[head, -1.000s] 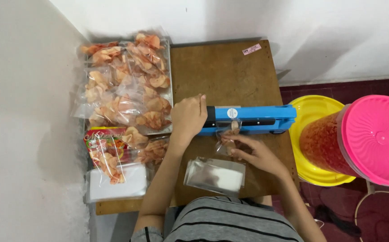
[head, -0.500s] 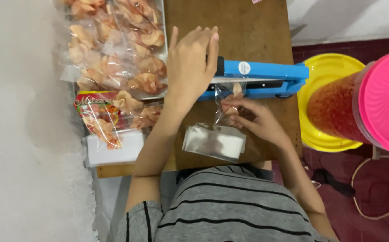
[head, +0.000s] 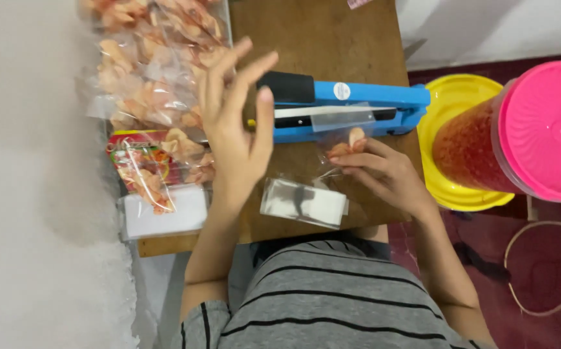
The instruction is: Manually filling small plastic bags with food pieces and sealing them using a heat sealer on a wooden table.
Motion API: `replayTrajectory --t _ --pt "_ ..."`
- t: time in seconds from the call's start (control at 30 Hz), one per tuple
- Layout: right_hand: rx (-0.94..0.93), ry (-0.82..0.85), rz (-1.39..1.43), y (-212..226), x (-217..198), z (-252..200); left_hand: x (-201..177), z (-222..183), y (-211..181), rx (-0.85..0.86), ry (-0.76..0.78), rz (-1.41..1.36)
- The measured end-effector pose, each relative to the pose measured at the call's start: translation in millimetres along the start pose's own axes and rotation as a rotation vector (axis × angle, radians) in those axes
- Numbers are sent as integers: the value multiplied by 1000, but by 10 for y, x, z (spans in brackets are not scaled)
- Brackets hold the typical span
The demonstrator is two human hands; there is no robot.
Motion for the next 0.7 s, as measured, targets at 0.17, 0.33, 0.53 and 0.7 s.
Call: replayTrajectory --t 0.17,0.33,0.53,0.7 --pt "-69 -4 -60 107 15 149 60 -251 -125 -146 349 -267" --pt "-218 56 -8 570 304 525 -40 -492 2 -270 432 -429" --pt "-220 -97 196 762 760 1062 -552 -617 682 -382 85 -599" --pt "-228 -15 366 904 1049 1629 -1087 -448 1152 -367 -157 -318"
Point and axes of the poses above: each hand's wrist, its own z-axis towards the middle knuckle, its own x-axis out of the palm, y = z × x, the point moved 9 cm from there along z, towards the middle knuckle, and after that the axes turned 2 degrees about z, right-handed, at the moved point
